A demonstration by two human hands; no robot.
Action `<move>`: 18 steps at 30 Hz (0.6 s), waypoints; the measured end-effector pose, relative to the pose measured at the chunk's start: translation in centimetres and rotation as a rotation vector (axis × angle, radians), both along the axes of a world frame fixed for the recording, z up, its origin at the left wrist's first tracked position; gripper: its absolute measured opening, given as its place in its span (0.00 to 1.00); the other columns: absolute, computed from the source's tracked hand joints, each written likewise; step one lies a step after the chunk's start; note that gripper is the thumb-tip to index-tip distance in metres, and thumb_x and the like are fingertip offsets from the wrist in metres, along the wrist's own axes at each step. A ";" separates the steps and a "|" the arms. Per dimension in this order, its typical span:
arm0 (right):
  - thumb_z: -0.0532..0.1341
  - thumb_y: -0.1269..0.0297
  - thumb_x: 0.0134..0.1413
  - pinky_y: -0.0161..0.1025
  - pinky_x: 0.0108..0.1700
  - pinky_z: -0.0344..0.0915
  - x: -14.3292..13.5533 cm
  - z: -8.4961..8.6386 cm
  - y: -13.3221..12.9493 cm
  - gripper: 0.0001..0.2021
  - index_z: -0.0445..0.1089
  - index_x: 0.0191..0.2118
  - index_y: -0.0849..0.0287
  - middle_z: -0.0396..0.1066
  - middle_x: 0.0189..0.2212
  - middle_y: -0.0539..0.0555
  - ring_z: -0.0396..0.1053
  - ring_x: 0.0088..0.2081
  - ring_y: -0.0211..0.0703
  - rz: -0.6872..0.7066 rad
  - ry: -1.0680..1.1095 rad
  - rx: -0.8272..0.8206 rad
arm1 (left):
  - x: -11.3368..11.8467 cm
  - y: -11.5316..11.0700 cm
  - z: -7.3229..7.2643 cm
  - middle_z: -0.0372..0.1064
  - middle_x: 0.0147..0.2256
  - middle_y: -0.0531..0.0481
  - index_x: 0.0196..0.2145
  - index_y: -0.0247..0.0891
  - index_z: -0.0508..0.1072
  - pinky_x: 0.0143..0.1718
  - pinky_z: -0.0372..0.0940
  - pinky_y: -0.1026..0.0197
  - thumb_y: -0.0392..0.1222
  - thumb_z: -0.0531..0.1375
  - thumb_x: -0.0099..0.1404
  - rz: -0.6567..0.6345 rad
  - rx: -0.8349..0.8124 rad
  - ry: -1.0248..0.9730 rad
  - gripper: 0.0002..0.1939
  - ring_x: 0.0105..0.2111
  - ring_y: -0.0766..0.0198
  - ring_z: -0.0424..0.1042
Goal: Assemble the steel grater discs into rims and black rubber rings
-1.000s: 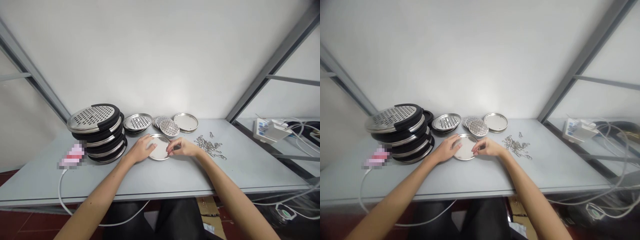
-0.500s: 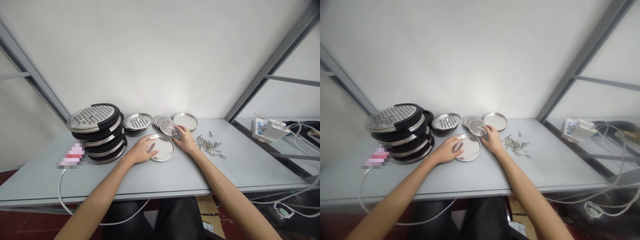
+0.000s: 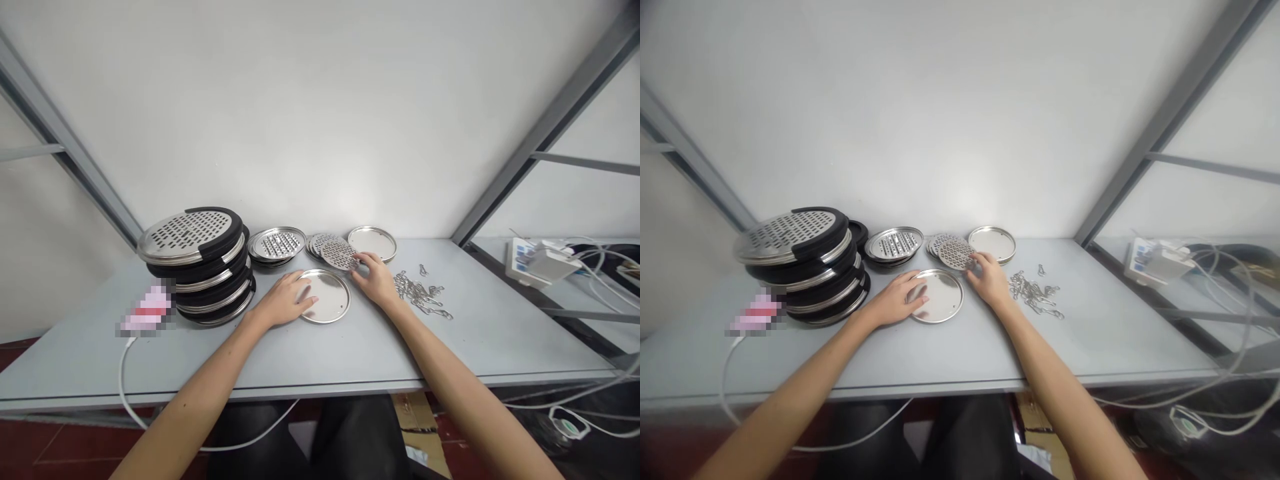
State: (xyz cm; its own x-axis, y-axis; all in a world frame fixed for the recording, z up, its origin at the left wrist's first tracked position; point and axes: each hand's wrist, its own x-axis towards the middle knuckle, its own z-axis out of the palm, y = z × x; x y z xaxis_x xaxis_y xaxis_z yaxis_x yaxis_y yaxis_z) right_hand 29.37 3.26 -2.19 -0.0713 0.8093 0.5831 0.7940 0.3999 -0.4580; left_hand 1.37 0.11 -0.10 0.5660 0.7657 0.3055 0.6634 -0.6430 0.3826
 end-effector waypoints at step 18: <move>0.57 0.60 0.58 0.46 0.39 0.73 0.7 0.3 0.4 0.15 0.77 0.44 0.58 0.79 0.39 0.58 0.77 0.32 0.49 -0.228 0.233 0.159 | 0.1 -0.3 0.6 0.67 0.51 0.41 0.46 0.39 0.73 0.53 0.64 0.49 0.48 0.57 0.67 -0.023 0.009 -0.017 0.15 0.51 0.50 0.69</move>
State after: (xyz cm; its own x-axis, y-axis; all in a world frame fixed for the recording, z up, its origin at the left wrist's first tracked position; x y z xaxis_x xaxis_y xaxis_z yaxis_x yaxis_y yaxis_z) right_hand 30.06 3.68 -1.87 0.2500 0.6870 0.6823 0.7526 0.3055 -0.5833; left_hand 1.51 -0.15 0.46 0.5779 0.7501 0.3216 0.6422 -0.6611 0.3880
